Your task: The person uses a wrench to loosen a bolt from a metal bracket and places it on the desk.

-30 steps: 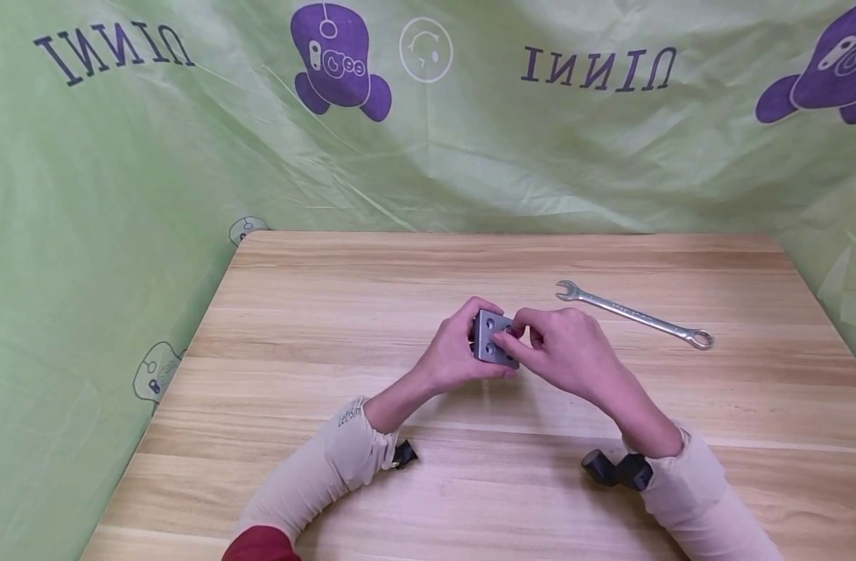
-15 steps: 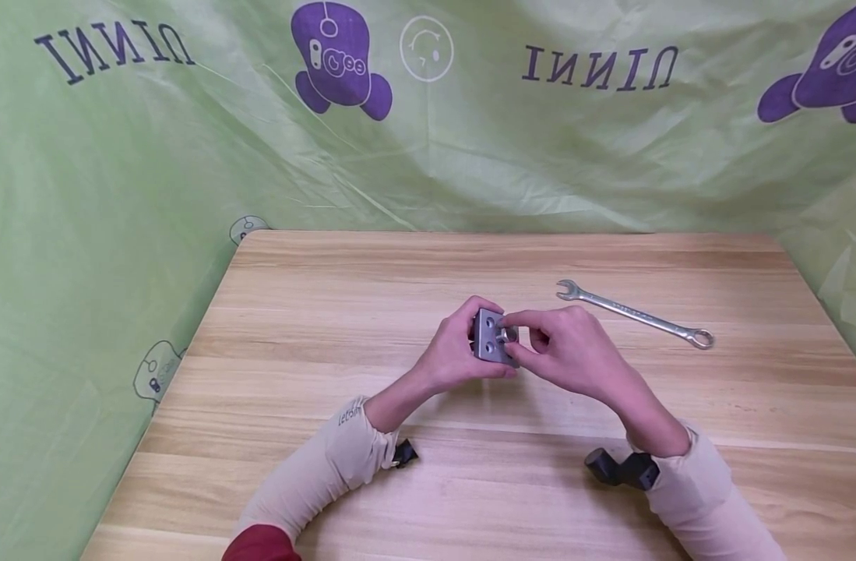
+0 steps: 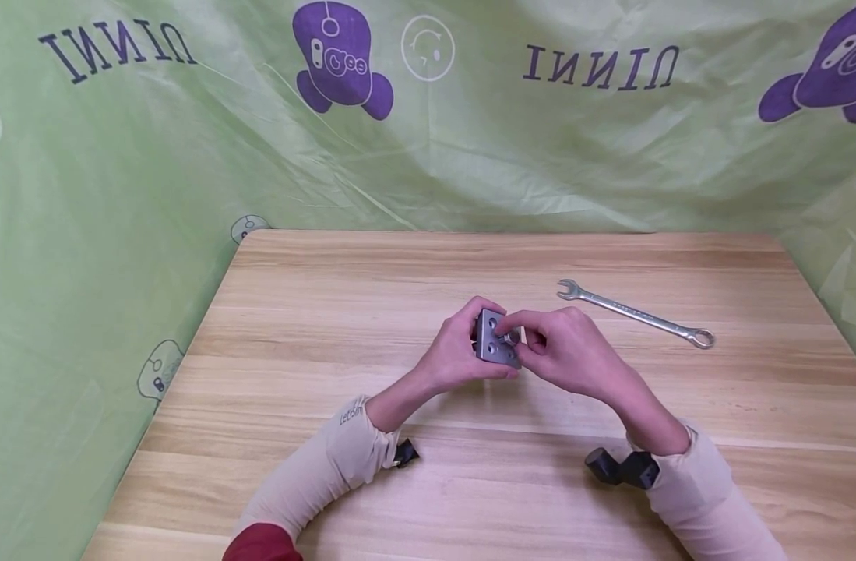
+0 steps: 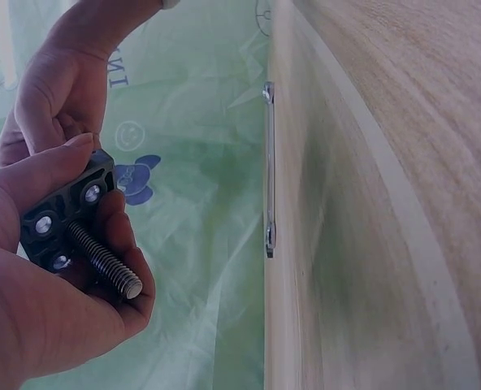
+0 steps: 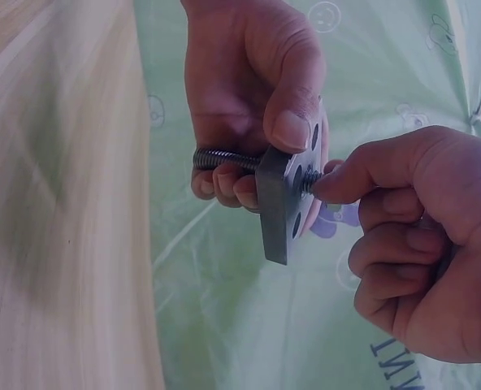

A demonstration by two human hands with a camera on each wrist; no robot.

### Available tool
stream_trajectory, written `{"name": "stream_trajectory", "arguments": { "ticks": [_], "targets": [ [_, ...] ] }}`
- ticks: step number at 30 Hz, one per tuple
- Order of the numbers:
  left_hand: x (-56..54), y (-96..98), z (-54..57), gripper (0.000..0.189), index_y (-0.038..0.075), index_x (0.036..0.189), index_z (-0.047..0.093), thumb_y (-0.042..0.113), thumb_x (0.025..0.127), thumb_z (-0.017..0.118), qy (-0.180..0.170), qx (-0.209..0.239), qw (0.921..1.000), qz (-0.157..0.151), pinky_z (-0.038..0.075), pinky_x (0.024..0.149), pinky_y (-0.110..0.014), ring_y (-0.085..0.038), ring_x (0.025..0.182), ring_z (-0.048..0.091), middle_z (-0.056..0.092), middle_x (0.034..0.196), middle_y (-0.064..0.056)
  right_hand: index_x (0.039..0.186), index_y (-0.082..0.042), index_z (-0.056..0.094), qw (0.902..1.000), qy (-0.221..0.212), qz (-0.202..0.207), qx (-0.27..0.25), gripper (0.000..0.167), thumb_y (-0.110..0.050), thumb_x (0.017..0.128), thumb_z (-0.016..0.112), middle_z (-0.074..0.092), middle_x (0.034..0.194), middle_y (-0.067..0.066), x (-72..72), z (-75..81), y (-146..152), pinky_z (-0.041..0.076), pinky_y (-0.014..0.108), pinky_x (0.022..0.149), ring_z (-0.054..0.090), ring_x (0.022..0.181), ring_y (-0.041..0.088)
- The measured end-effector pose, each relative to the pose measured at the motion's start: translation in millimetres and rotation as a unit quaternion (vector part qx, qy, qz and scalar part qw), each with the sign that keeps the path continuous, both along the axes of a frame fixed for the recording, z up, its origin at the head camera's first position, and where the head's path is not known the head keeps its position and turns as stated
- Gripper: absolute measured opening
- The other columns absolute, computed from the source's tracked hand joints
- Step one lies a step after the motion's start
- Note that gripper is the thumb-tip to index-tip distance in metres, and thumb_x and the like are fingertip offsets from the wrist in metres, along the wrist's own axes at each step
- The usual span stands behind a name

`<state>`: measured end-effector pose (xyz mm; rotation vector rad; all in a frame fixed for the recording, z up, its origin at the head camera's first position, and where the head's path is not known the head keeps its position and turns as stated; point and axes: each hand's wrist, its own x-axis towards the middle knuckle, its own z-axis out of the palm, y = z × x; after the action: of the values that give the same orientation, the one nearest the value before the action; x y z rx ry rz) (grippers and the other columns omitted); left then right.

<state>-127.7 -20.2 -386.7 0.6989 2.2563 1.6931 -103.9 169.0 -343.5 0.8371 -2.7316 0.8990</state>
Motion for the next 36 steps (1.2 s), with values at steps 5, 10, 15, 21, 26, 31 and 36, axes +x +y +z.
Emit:
{"name": "stream_trajectory", "arguments": {
  "ticks": [5,10,15,21,26,31,36],
  "targets": [
    [0.0,-0.2,0.1,0.070,0.007,0.123,0.053,0.005,0.064,0.091,0.004,-0.001,1.0000,0.002,0.050,0.081,-0.020,-0.011,0.092,0.060,0.069,0.111,-0.017,0.097,-0.014,0.074,0.9998,0.017,0.011,-0.003,0.028,0.003,0.076,0.069,0.041,0.055,-0.011,-0.1,-1.0,1.8,0.029,0.018,0.050,0.033,0.052,-0.003],
    [0.1,-0.7,0.3,0.070,0.007,0.123,0.053,0.004,0.064,0.091,-0.001,-0.003,1.0000,0.007,0.052,0.080,-0.021,-0.014,0.093,0.062,0.069,0.111,-0.018,0.106,-0.016,0.071,0.9997,-0.009,-0.021,-0.013,0.027,-0.015,0.081,0.079,0.039,0.054,-0.011,0.8,1.3,2.6,0.029,0.020,0.049,0.033,0.049,-0.002],
    [-0.3,-0.7,0.6,0.071,0.006,0.124,0.053,0.004,0.064,0.091,0.000,-0.005,1.0000,0.007,0.053,0.081,-0.021,-0.014,0.093,0.062,0.069,0.112,-0.017,0.097,-0.016,0.071,0.9960,-0.027,-0.086,0.004,0.025,-0.032,0.082,0.082,0.044,0.054,-0.007,0.7,2.8,-0.4,0.031,0.023,0.050,0.037,0.050,0.005],
    [-0.5,-1.0,1.2,0.073,0.003,0.126,0.052,0.003,0.064,0.091,0.002,-0.005,1.0000,0.008,0.053,0.079,-0.020,-0.013,0.092,0.062,0.068,0.113,-0.019,0.076,-0.017,0.067,0.9919,-0.044,-0.108,0.051,0.026,-0.039,0.085,0.078,0.045,0.055,-0.005,0.0,2.0,-1.7,0.031,0.024,0.050,0.039,0.052,0.008],
    [-0.7,-1.0,0.7,0.073,0.004,0.125,0.052,0.003,0.064,0.091,0.002,-0.005,0.9999,0.009,0.053,0.079,-0.020,-0.014,0.092,0.062,0.068,0.113,-0.019,0.068,-0.018,0.062,0.9911,-0.045,-0.108,0.063,0.032,-0.040,0.087,0.075,0.047,0.054,-0.006,0.0,-0.8,-4.1,0.032,0.024,0.050,0.041,0.052,0.009],
    [-0.6,-1.1,0.7,0.072,0.005,0.125,0.052,0.004,0.064,0.091,0.003,-0.005,0.9999,0.010,0.053,0.079,-0.020,-0.012,0.092,0.062,0.069,0.113,-0.018,0.068,-0.017,0.060,0.9918,-0.020,-0.108,0.066,0.033,-0.040,0.088,0.074,0.046,0.052,-0.006,0.1,-4.0,-6.3,0.031,0.024,0.050,0.040,0.050,0.008],
    [-0.6,-0.8,0.7,0.073,0.004,0.125,0.052,0.005,0.064,0.091,0.002,-0.005,0.9999,0.010,0.053,0.079,-0.020,-0.012,0.092,0.062,0.069,0.114,-0.017,0.073,-0.018,0.062,0.9924,-0.005,-0.102,0.068,0.028,-0.038,0.088,0.074,0.045,0.051,-0.006,0.6,-4.8,-5.6,0.031,0.024,0.049,0.039,0.048,0.007]
  ]
}}
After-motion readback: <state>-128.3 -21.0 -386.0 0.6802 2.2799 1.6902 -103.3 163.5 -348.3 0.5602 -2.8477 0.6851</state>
